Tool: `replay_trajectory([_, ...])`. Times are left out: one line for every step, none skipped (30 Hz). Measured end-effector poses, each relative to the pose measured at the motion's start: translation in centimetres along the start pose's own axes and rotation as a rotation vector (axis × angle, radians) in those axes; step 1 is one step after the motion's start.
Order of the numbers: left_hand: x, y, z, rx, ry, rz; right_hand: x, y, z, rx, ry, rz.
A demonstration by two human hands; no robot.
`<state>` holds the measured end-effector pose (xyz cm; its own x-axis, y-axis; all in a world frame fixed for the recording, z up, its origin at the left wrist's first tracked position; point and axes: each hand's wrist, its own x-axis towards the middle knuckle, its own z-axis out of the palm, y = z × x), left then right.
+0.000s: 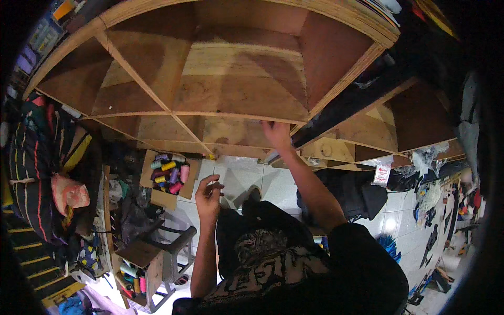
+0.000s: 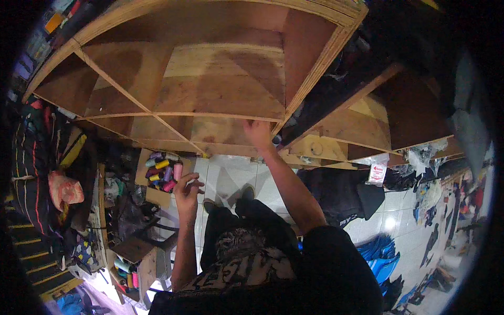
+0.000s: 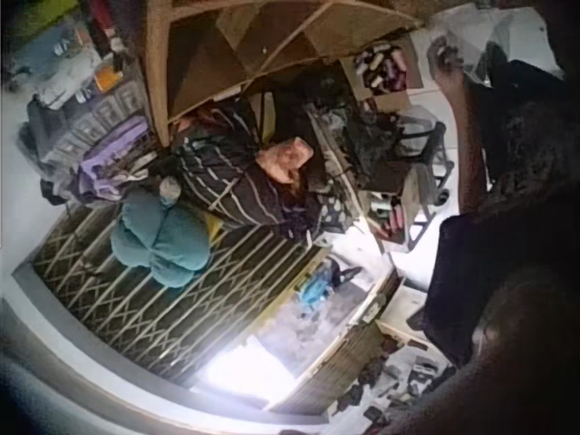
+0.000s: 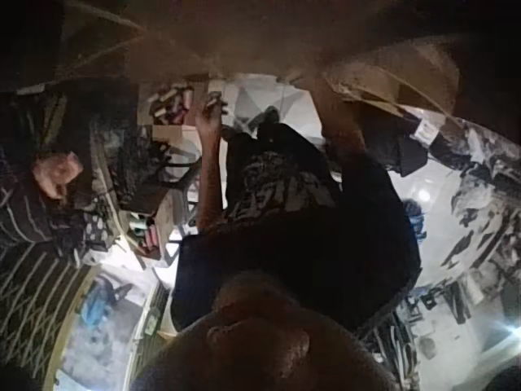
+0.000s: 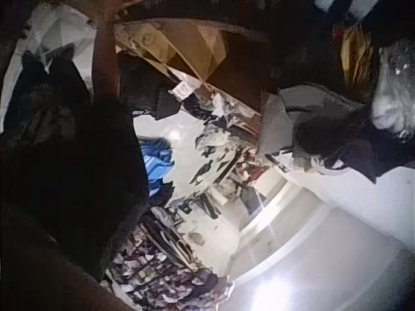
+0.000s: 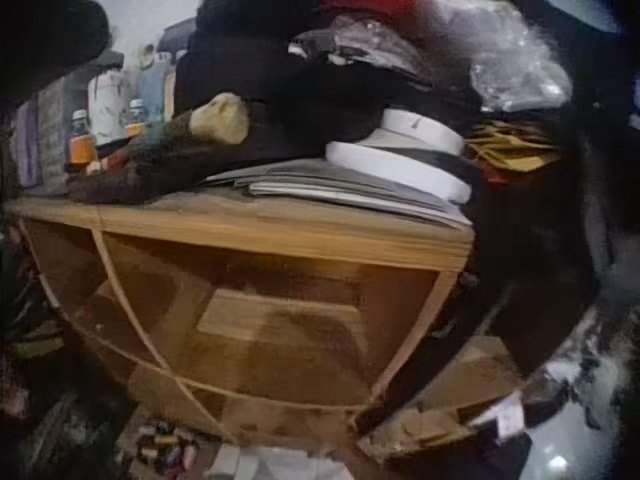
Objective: The person takes various colored spools of thread out of a plastic bag and places them into the compartments of a wooden shelf unit.
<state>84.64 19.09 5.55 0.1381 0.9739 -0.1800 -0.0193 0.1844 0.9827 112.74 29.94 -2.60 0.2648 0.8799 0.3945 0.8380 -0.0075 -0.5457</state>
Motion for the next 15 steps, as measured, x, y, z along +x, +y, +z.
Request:
replay_trajectory([1.7,-0.2,0.5,-0.018,-0.032,-0.034,-1.0,-1.5,-0.9,0.072,0.033,0.022])
replay_trajectory([3.4,-0.5,1.5,-0.035,-0.076,-0.073,-2.0,-2.8,-1.9,0.141,0.073,0.048])
replay_trajectory([4.8,0.0,2.8,-0.099,-0.098,-0.127,-3.2,-3.4,-2.8,0.177,0.022,0.06])
replay_trajectory([6.1,0.7,4.2,-0.158,-0.115,-0.179,-4.2,-4.0,-3.4,0.219,-0.028,0.07])
replay_trajectory([7.6,1.3,5.7,-0.151,-0.135,-0.179,-4.9,-4.4,-3.7,0.214,-0.012,0.083])
replay_trajectory([8.7,1.9,7.2,-0.163,-0.189,-0.243,-5.8,-5.0,-4.0,0.25,-0.03,0.065])
replay_trajectory([9.7,2.1,8.1,-0.174,-0.244,-0.305,-6.3,-5.4,-4.1,0.285,-0.044,0.047])
replay_trajectory([10.3,2.2,8.6,-0.167,-0.259,-0.306,-6.9,-6.1,-4.1,0.281,-0.031,0.058])
replay_trajectory([10.9,1.8,8.9,-0.297,-0.268,-0.342,-7.4,-6.7,-4.0,0.257,0.016,0.044])
replay_trajectory([11.4,1.4,8.9,-0.428,-0.273,-0.377,-7.8,-7.3,-4.0,0.233,0.062,0.029])
replay_trajectory([11.7,0.8,8.5,-0.327,-0.187,-0.377,-8.3,-7.7,-4.3,0.304,-0.019,0.144])
replay_trajectory([11.9,-1.2,7.1,-0.318,-0.192,-0.384,-8.9,-8.3,-4.4,0.306,-0.016,0.155])
replay_trajectory([12.1,-3.2,5.7,-0.382,-0.132,-0.333,-9.3,-8.9,-4.6,0.331,-0.019,0.165])
replay_trajectory([12.2,-4.2,4.7,-0.443,-0.073,-0.278,-9.5,-9.3,-4.7,0.359,-0.019,0.173])
replay_trajectory([11.2,-2.7,5.4,-0.477,-0.138,-0.243,-10.1,-8.8,-4.9,0.359,-0.057,0.267])
